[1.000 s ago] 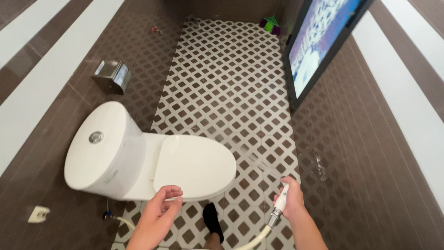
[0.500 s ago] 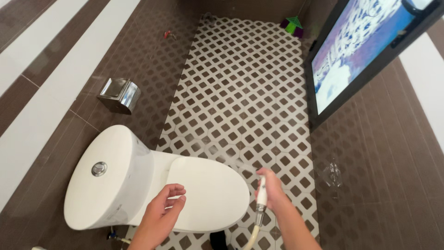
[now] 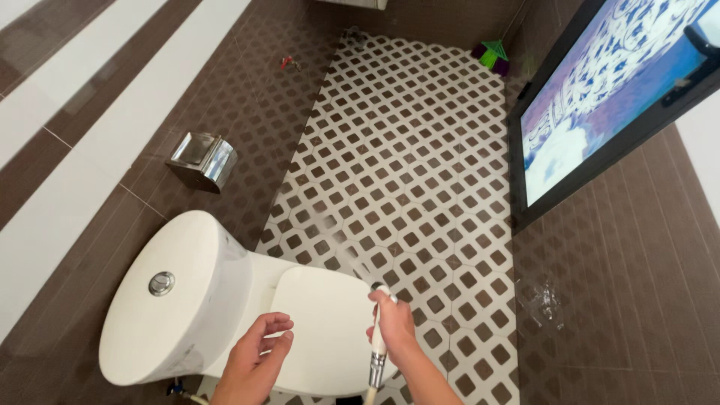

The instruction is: The person removes the toilet tank lid to manipulate the internal flush mechanism before using a brush and a handheld sprayer to clean the toilet and surrounding floor.

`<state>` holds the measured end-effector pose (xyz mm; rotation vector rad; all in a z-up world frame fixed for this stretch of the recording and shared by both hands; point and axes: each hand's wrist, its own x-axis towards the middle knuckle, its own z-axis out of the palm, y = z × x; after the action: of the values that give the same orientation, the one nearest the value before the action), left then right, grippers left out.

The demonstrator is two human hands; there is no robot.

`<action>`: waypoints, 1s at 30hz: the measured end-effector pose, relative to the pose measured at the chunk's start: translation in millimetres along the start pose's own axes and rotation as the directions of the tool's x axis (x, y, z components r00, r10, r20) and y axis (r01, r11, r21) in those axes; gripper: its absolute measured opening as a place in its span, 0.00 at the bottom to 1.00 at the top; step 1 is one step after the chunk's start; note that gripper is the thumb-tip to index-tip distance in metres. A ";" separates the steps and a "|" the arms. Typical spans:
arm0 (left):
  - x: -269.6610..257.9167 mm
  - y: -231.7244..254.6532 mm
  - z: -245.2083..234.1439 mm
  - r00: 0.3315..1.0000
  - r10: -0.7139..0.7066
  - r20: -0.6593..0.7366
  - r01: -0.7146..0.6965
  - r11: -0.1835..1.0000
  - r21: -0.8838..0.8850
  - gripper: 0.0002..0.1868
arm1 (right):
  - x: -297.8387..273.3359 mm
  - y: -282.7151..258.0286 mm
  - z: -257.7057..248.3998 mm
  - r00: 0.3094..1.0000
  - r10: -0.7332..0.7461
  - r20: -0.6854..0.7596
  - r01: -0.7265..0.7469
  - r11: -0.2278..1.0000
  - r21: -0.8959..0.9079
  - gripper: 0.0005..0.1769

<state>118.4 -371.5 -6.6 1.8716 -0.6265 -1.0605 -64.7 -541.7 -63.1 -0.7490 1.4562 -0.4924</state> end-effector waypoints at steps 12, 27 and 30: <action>2.8 50.4 2.6 0.985 0.169 -0.030 -0.169 0.986 0.012 0.16 | -17.6 17.2 -3.2 0.988 -0.155 -0.029 0.146 0.968 -0.204 0.22; 6.1 67.3 18.1 0.975 0.220 0.001 -0.220 0.974 -0.051 0.17 | -6.2 23.9 -33.3 0.974 -0.205 -0.094 0.160 0.923 -0.351 0.26; 5.1 77.2 19.2 0.971 0.239 0.004 -0.239 0.969 -0.056 0.17 | 7.4 22.1 -70.7 0.949 -0.198 -0.247 0.065 0.884 -0.462 0.30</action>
<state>103.9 -421.9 53.4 1.6945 -0.7988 -0.9208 -136.9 -542.7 -80.9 -1.1917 1.8316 -0.3797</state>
